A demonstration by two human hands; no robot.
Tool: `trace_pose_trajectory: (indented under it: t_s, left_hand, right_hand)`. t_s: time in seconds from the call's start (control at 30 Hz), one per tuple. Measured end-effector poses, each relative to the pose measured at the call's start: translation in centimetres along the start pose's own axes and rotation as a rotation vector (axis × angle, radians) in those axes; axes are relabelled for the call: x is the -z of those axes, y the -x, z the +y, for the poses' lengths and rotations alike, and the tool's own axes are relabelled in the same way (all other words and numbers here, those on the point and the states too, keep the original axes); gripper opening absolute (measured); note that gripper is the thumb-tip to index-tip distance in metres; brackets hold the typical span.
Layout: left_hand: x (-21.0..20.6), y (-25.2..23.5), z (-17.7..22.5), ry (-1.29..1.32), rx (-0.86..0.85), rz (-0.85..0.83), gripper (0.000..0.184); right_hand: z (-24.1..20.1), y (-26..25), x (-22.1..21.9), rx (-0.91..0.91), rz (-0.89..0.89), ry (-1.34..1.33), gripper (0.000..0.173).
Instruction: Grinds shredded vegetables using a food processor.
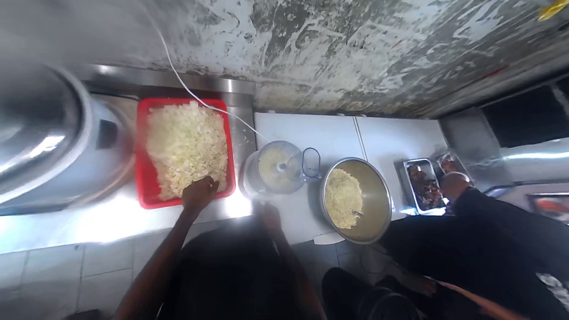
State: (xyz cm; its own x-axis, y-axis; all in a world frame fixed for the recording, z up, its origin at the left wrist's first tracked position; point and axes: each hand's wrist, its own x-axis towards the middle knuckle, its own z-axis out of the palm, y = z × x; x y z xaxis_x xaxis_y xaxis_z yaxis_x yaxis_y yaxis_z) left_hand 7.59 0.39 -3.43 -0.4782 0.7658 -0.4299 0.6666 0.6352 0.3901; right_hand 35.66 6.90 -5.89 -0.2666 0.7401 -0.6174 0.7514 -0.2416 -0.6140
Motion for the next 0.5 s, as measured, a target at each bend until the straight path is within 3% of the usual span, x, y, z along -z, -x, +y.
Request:
trace_pose_trajectory:
  t_s: [0.07, 0.17, 0.23, 0.33, 0.4, 0.5]
  left_hand:
    - [-0.1, 0.1, 0.0, -0.003, -0.008, 0.012, 0.044]
    - [-0.1, -0.1, -0.1, 0.008, -0.008, 0.011, 0.045]
    - [-0.1, -0.1, -0.1, 0.003, 0.003, -0.002, 0.045]
    - [-0.1, -0.2, -0.1, -0.013, 0.01, -0.007, 0.045]
    - [0.0, -0.1, -0.1, -0.01, 0.005, -0.005, 0.044]
    - [0.0, -0.1, -0.1, -0.007, 0.004, -0.005, 0.044]
  right_hand:
    - [-0.2, 0.0, 0.2, -0.01, 0.0, 0.027, 0.044]
    - [-0.2, 0.5, 0.4, 0.034, -0.093, -0.308, 0.034]
    - [0.1, 0.3, 0.4, 0.037, -0.126, -0.382, 0.035]
    - [-0.2, 0.0, 0.6, 0.013, -0.044, -0.026, 0.041]
    - [-0.2, -0.2, 0.4, -0.015, -0.015, 0.026, 0.041]
    - [1.6, -0.6, -0.6, 0.06, -0.057, -0.385, 0.036]
